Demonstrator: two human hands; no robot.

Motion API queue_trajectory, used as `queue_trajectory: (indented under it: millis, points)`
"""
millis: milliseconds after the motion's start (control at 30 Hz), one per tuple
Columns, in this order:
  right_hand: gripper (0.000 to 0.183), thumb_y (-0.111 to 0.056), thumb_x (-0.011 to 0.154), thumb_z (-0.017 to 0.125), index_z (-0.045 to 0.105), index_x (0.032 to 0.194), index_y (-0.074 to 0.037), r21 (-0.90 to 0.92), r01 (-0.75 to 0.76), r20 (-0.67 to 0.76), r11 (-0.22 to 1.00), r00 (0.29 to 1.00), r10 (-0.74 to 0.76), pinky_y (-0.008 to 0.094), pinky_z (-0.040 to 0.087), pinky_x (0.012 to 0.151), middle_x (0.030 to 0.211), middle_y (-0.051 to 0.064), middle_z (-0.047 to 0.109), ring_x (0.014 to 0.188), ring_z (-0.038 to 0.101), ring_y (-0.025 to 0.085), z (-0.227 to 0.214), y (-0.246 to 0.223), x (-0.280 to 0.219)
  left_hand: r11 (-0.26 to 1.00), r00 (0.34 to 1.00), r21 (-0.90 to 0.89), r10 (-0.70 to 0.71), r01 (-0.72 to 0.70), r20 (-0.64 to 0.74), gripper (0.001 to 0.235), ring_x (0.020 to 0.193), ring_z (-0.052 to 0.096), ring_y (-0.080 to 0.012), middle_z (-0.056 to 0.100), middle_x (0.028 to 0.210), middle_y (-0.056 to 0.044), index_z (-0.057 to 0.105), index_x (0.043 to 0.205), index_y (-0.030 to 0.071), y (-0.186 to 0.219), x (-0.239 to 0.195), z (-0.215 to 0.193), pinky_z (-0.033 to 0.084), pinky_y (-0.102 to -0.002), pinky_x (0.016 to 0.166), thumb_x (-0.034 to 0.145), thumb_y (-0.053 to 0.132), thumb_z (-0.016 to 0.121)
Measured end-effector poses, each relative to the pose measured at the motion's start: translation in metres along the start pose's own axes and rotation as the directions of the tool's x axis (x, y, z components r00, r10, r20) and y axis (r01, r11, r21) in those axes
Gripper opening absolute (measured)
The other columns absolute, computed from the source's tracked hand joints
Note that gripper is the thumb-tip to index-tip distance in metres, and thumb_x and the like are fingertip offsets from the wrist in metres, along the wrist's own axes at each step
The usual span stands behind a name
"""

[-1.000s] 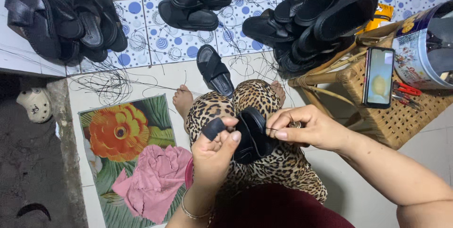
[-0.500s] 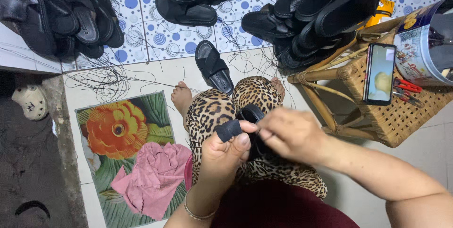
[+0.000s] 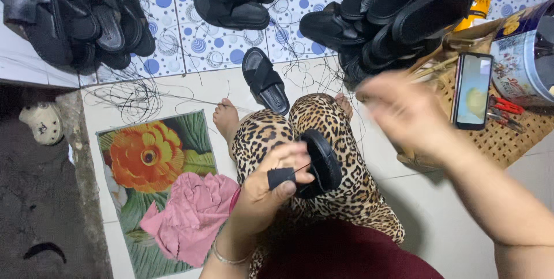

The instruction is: The person sits on the floor and sews a black sandal using a needle and thread. They hold the sandal on their lap, repeatedly passing the needle through the sole and strap, and pull the thread to secure the stitches.

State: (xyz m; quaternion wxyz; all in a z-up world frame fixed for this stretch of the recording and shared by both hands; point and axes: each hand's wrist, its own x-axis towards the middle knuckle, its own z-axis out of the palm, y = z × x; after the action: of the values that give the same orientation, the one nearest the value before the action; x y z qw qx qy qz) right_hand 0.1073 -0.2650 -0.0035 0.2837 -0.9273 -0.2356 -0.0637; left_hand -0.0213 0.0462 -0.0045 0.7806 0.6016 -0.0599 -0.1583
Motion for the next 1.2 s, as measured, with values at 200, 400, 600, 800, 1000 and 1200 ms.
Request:
queue_trajectory:
  millis: [200,400,600,800,1000,1200]
  points:
    - [0.050,-0.043,0.097,0.056,0.065,0.136,-0.012,0.271,-0.168,0.703,0.948,0.707,-0.076,0.038,0.056,0.098,0.132,0.009,0.073,0.114,0.075,0.024,-0.005,-0.050,0.007,0.763,0.962,-0.587,0.239,-0.270,-0.132,0.032,0.141,0.045,-0.0512,0.032,0.159,-0.033,0.075,0.111,0.005,-0.016,0.020,-0.017,0.035,-0.067,0.123,0.104,0.034,0.066]
    - [0.027,-0.029,0.100,0.061,0.071,0.085,-0.009,0.601,-0.233,0.569,0.765,0.797,-0.205,0.030,0.050,0.077,0.084,0.002,0.062,0.079,0.062,0.016,0.000,-0.066,0.009,0.469,0.894,-0.800,-0.044,-0.375,-0.445,0.035,0.054,0.035,-0.0104,0.044,0.067,0.004,0.074,0.100,0.010,-0.036,0.009,-0.059,0.032,-0.032,0.069,0.108,0.036,0.052]
    - [0.040,-0.025,0.105,0.054,0.068,0.072,-0.007,0.732,-0.391,0.453,0.558,0.891,0.030,0.028,0.051,0.059,0.055,0.000,0.061,0.052,0.055,0.013,0.045,-0.061,-0.013,0.637,0.877,-0.716,-0.128,-0.285,-0.463,0.052,0.041,0.017,-0.0055,0.017,0.052,0.009,0.068,0.092,-0.009,-0.082,0.001,-0.066,0.023,-0.020,0.039,0.113,0.028,0.039]
    - [0.037,-0.027,0.105,0.056,0.067,0.074,-0.010,0.612,-0.356,0.406,0.706,0.908,0.107,0.026,0.049,0.061,0.057,-0.002,0.061,0.057,0.052,0.010,0.040,-0.052,0.001,0.791,0.853,-0.529,-0.016,-0.308,-0.521,0.046,0.041,0.025,-0.0047,0.026,0.051,0.005,0.065,0.109,-0.013,-0.083,0.008,-0.039,0.024,-0.019,0.040,0.111,0.026,0.041]
    - [0.025,-0.024,0.101,0.056,0.071,0.091,-0.007,0.519,-0.002,0.298,0.855,0.938,-0.178,0.029,0.055,0.071,0.087,0.004,0.074,0.076,0.071,0.016,-0.003,-0.127,0.017,0.983,0.899,0.121,-0.071,0.136,-0.433,0.038,0.114,0.068,-0.0182,0.069,0.132,-0.011,0.061,0.125,0.008,-0.022,0.020,0.035,0.053,-0.030,0.100,0.088,0.016,0.067]
    - [0.013,-0.015,0.096,0.064,0.069,0.097,-0.002,0.472,0.229,0.124,0.851,0.939,-0.321,0.037,0.059,0.088,0.101,0.015,0.070,0.093,0.072,0.027,-0.014,-0.127,0.016,0.980,0.963,0.194,0.083,-0.033,-0.257,0.023,0.100,0.064,-0.0193,0.064,0.110,-0.006,0.063,0.118,0.007,-0.037,0.010,0.021,0.051,-0.033,0.092,0.098,0.015,0.060]
